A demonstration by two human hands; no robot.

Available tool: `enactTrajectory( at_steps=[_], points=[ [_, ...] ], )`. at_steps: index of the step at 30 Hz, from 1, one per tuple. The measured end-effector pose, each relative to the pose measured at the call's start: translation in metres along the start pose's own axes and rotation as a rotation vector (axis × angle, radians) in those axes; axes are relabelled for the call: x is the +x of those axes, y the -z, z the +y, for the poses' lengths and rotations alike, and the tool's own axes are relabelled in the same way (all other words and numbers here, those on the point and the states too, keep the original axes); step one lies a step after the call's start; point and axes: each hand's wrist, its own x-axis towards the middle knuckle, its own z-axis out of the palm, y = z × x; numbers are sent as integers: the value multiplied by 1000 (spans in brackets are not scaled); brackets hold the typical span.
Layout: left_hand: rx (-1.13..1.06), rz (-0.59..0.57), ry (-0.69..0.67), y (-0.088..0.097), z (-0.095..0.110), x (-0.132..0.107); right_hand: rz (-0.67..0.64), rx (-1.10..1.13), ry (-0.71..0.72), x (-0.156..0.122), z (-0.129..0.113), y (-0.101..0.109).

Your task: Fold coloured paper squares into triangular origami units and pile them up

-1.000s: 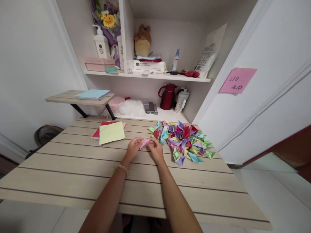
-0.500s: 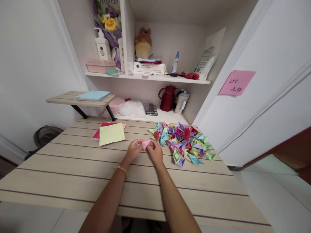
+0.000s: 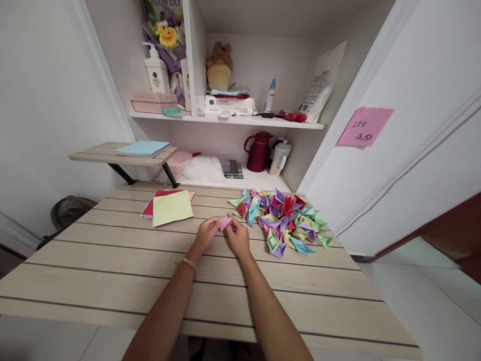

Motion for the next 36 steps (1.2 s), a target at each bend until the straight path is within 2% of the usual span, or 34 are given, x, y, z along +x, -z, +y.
enactTrajectory(
  at_steps=[4, 7, 9, 14, 18, 22, 27, 29, 33, 36],
  points=[
    [-67, 131, -26, 1, -2, 1, -39, 52, 9, -2, -5, -2],
    [-40, 136, -17, 1, -2, 1, -47, 60, 57, -5, -11, -1],
    [-27, 95, 21, 0, -2, 0, -22, 13, 100, -6, -14, 1],
    [-44, -129, 147, -7, -4, -4, 103, -118, 126, -9, -14, 2],
    [29, -286, 80, -8, -4, -8, 170, -171, 61, -8, -10, 3],
    [193, -304, -41, -5, -5, -9, 158, -203, 122, -7, -11, 5],
    [400, -217, -121, -3, -6, -7, 38, -184, 269, -7, -16, 3],
    [377, -202, -115, -4, -7, -6, 37, -135, 246, -6, -16, 2],
    [174, -238, -39, -7, -5, -8, 106, 6, 98, -4, -12, 1],
    [101, -199, 0, -8, 1, -12, 154, 125, 12, -2, -9, 3]
  ],
)
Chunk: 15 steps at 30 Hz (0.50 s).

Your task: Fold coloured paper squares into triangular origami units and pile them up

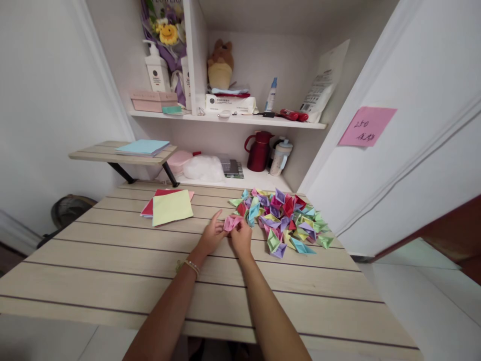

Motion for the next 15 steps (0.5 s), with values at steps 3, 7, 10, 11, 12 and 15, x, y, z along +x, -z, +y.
enactTrajectory(
  at_steps=[3, 7, 10, 11, 12, 15],
  points=[
    [2, 10, -46, 0, 5, -3, -6, 112, -30, 3, 2, 2],
    [-41, -31, -60, 3, 5, -1, -92, 238, -47, 5, 4, 4],
    [-129, -24, -2, 5, 3, 1, -144, 175, -32, 4, 5, 5],
    [-145, -15, 15, 5, 3, 2, -140, 112, -22, 4, 5, 5],
    [-154, -3, 25, 5, 2, 2, -129, 45, -13, 3, 4, 5],
    [-172, 50, 35, 4, 1, 3, -92, -100, 2, -1, 2, 3]
  ],
)
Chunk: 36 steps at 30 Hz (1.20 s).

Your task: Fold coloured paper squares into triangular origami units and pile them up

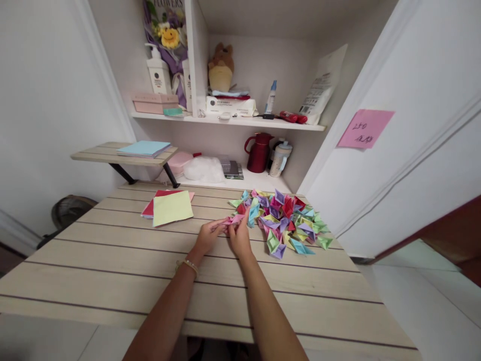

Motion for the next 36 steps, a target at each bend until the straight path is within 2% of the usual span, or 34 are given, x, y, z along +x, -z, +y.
enactTrajectory(
  at_steps=[5, 9, 12, 15, 17, 21, 23, 32, 36],
  points=[
    [-131, 75, 65, 0, 2, 2, -22, -59, 73, 0, -5, -1],
    [-278, 64, 165, 3, 8, 2, -43, 64, 161, 3, -6, 0],
    [-319, 119, 189, 4, 12, 2, -111, 156, 147, 3, -5, -1],
    [-320, 142, 176, 4, 12, 1, -168, 255, 64, 2, -4, -4],
    [-299, 130, 181, 4, 11, 0, -139, 331, 5, 2, -3, -6],
    [-229, 113, 190, 4, 7, 1, 29, 387, -68, 3, 0, -6],
    [-225, 97, 186, 4, 7, 1, 63, 400, -90, 4, 2, -4],
    [-320, -13, 133, 9, 19, -2, -151, 399, -140, 10, 3, 8],
    [-319, -79, 169, 9, 19, -4, -152, 454, -148, 11, 4, 8]
  ],
)
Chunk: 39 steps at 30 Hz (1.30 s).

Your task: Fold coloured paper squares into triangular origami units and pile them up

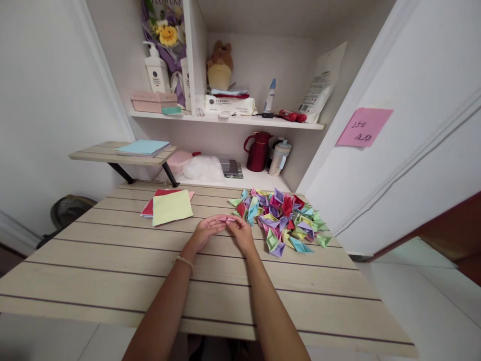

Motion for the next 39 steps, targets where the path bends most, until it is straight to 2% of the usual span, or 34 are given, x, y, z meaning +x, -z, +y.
enactTrajectory(
  at_steps=[3, 7, 15, 21, 26, 35, 39],
  points=[
    [47, 40, 51, 0, -5, 1, 17, 78, -48, 1, 2, 0],
    [109, 127, 40, 2, -13, 6, 23, 62, -103, 1, 5, -1],
    [192, 175, -17, 0, -19, 10, 112, 92, -21, 0, 6, -6],
    [242, 167, -7, -1, -19, 9, 13, 37, -74, -2, 5, -6],
    [132, 222, -23, 3, -18, 11, -50, 27, -39, -5, -1, -10],
    [98, 236, -30, 5, -21, 13, -35, -115, 29, -10, -11, -13],
    [93, 250, -35, 4, -20, 13, -43, -107, 27, -10, -10, -13]
  ],
)
